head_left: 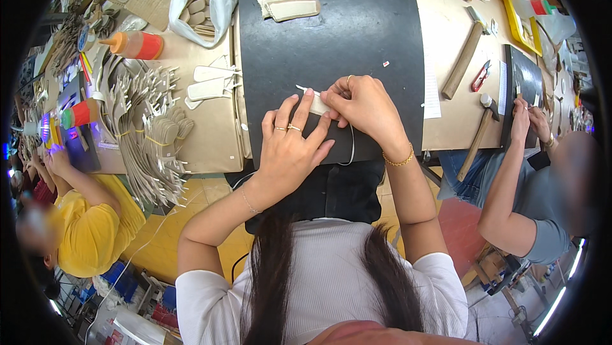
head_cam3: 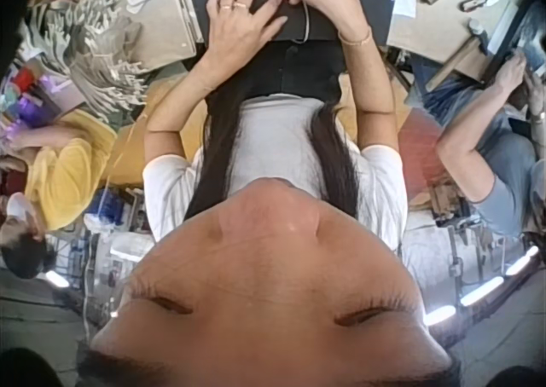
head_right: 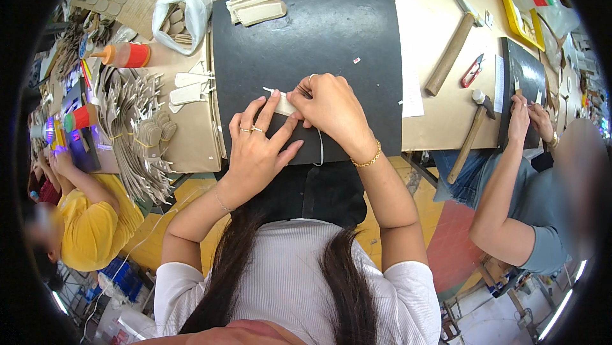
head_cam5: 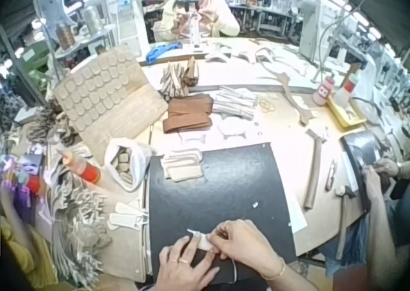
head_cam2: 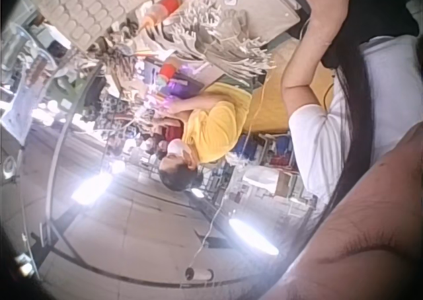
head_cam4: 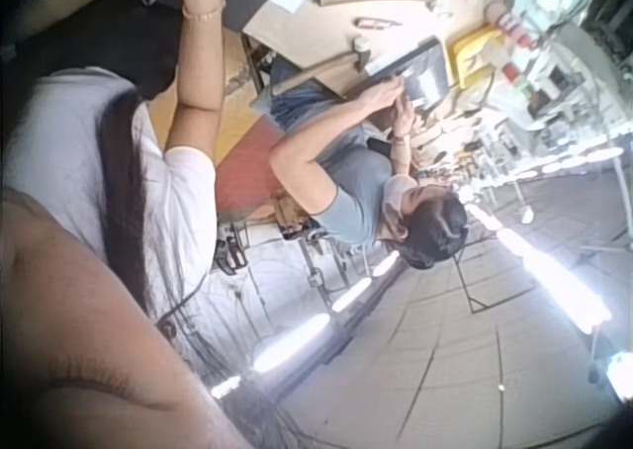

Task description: The person repeatedly wraps a white cable around small rectangular objects on a workbench, then places the wrapped items into a pile. The person handles the objects one at a time and continues the wrapping process throughout the clip.

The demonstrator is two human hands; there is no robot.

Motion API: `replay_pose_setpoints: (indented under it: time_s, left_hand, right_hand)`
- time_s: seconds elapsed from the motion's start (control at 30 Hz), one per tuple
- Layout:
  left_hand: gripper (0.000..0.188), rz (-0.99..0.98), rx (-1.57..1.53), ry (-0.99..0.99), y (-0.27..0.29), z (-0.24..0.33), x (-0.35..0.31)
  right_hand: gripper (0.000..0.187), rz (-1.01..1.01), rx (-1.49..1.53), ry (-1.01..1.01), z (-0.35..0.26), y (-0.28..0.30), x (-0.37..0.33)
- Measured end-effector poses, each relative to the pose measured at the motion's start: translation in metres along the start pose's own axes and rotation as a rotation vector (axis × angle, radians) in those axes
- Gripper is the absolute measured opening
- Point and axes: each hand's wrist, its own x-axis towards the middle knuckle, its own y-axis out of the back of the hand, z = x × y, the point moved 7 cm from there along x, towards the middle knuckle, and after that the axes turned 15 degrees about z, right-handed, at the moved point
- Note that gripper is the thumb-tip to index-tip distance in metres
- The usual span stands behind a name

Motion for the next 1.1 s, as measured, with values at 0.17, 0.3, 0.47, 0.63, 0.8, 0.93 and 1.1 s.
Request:
replay_pose_setpoints:
  time_s: [0.17,0.3,0.47,0.63,0.8,0.93,1.1]
  left_hand:
    - [0.048,-0.023,-0.031,-0.027,0.002,0.001,0.006]
    - [0.048,-0.04,-0.028,-0.052,0.003,0.003,0.01]
    - [0.051,-0.064,0.015,-0.054,0.001,0.006,0.013]
    - [0.055,-0.057,0.024,-0.054,0.002,0.007,0.014]
    - [0.06,-0.064,0.046,-0.064,0.002,0.009,0.015]
    - [0.058,-0.065,0.073,-0.078,0.0,0.011,0.017]
    - [0.046,-0.029,0.124,-0.133,-0.001,0.012,0.023]
  right_hand:
    - [0.027,0.042,-0.027,0.003,0.004,0.006,-0.005]
    - [0.029,0.097,-0.031,-0.083,0.02,0.023,-0.019]
    - [0.032,0.136,-0.039,-0.12,0.034,0.033,-0.028]
    - [0.032,0.15,-0.052,-0.096,0.034,0.033,-0.029]
    - [0.031,0.16,-0.073,-0.065,0.033,0.033,-0.029]
    - [0.03,0.174,-0.097,-0.044,0.033,0.032,-0.029]
    - [0.03,0.199,-0.128,0.028,0.032,0.031,-0.03]
